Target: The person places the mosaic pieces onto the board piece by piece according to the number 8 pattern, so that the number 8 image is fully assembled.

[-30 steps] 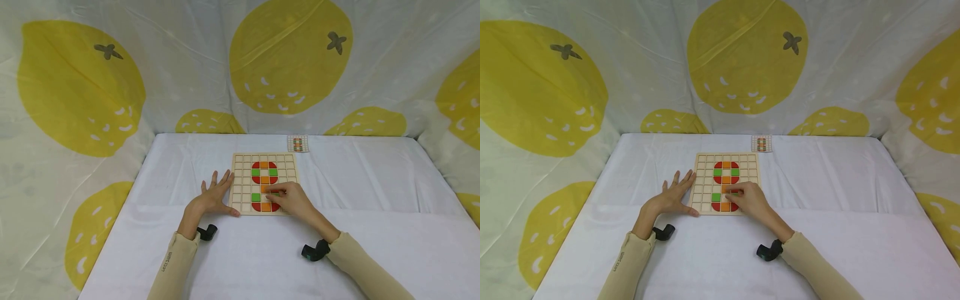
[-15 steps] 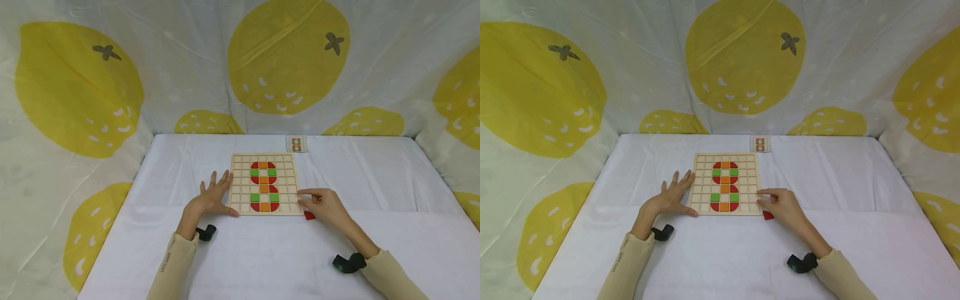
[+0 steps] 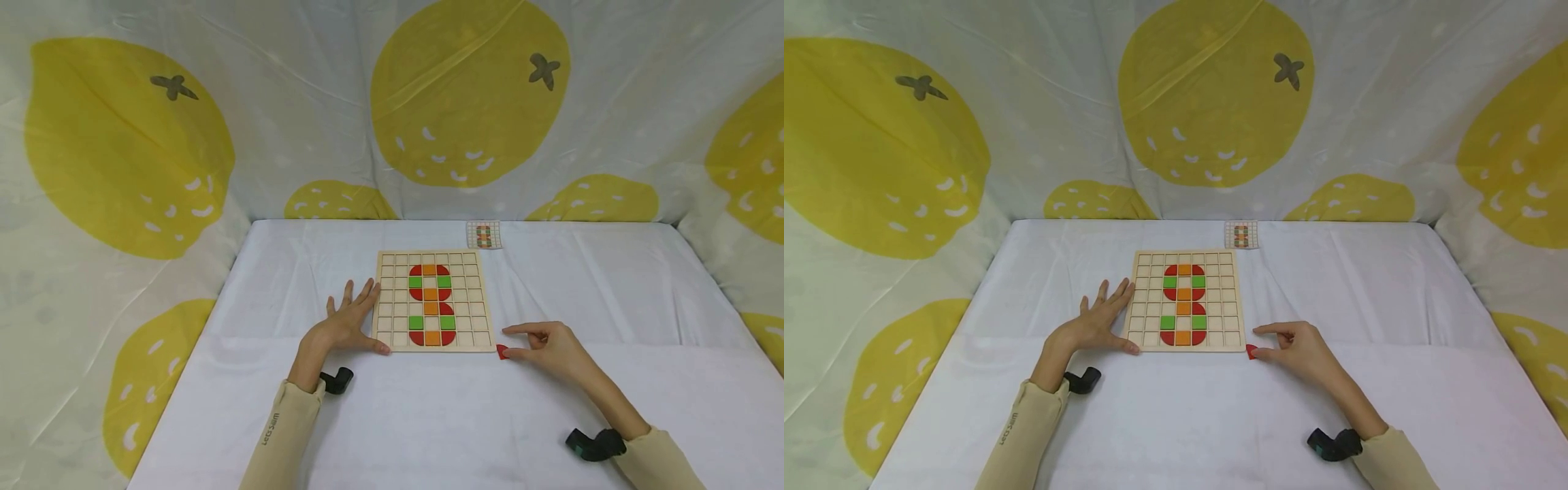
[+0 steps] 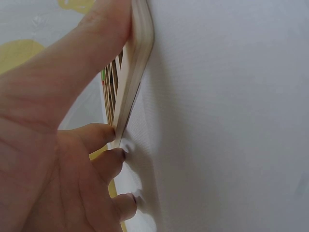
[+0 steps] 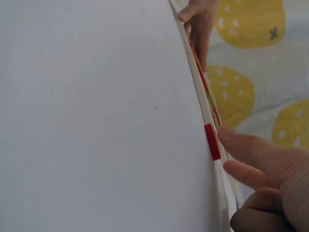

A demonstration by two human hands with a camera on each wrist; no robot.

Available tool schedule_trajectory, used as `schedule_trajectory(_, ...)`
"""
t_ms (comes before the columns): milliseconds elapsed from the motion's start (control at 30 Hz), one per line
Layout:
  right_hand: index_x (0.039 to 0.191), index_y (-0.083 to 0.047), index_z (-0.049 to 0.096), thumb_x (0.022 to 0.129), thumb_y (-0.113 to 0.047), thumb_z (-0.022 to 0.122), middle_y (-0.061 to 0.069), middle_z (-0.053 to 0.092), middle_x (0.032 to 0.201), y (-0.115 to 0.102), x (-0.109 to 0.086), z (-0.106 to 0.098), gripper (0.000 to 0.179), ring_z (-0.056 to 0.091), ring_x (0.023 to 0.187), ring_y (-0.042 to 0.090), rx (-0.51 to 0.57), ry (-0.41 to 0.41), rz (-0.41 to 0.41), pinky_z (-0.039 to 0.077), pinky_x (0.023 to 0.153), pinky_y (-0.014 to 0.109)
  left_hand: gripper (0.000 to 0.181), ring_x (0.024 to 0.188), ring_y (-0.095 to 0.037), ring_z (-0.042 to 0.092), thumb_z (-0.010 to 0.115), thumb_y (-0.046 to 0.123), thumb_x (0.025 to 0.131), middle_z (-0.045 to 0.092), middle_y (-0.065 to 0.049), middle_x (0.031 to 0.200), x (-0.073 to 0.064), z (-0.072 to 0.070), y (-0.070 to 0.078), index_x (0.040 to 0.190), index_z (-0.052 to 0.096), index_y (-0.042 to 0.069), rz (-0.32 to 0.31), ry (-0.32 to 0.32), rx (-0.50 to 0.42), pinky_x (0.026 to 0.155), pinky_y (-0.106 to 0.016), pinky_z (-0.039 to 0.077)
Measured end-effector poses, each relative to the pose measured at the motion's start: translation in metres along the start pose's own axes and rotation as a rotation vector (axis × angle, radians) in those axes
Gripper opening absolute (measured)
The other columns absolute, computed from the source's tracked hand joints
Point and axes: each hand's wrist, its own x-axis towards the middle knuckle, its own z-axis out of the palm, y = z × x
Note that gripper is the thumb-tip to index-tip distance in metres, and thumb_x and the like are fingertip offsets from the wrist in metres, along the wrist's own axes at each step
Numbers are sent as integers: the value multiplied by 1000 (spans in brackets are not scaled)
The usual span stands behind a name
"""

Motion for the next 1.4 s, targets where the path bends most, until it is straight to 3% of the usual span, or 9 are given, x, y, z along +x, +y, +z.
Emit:
schedule_trajectory(267,108,-18,81,76,-33,93,-7,28,61,7,0,1,38,25,58,4,26,-18,-34,25,51,24,142,158,-39,-26,92,60,67,-11,-1,176,1,1,-3,168,1,21,7,5,-4,119,-76,-16)
schedule_trajectory(633,100,-18,82,79,-31,91,-6,33,61,12,7,-10,26,32,61,6,-106,168,-6,29,53,25,146,158,-41,-24,89,70,63,-11,-1,176,4,4,-9,168,0,22,25,14,-8,118,-79,-13)
schedule_trajectory(933,105,-15,81,79,-29,91,-6,34,59,9,8,-6,30,31,58,5,-61,108,-41,27,51,25,154,158,-38,-27,76,89,53,-13,0,175,4,2,-9,168,-2,22,16,-5,-19,119,-76,-16)
schedule_trajectory(1167,112,-17,80,83,-25,88,-7,31,60,11,14,-8,31,28,58,4,-56,48,-75,25,51,24,143,159,-42,-22,91,65,64,-7,-5,176,-9,-10,11,168,4,18,21,-8,-40,118,-78,-15)
schedule_trajectory(1400,107,-15,82,83,-23,88,-7,33,61,10,24,-10,26,30,58,4,-73,17,-111,26,52,23,144,158,-45,-21,89,68,64,-7,-5,177,0,0,-2,168,2,19,29,17,-11,115,-81,-12)
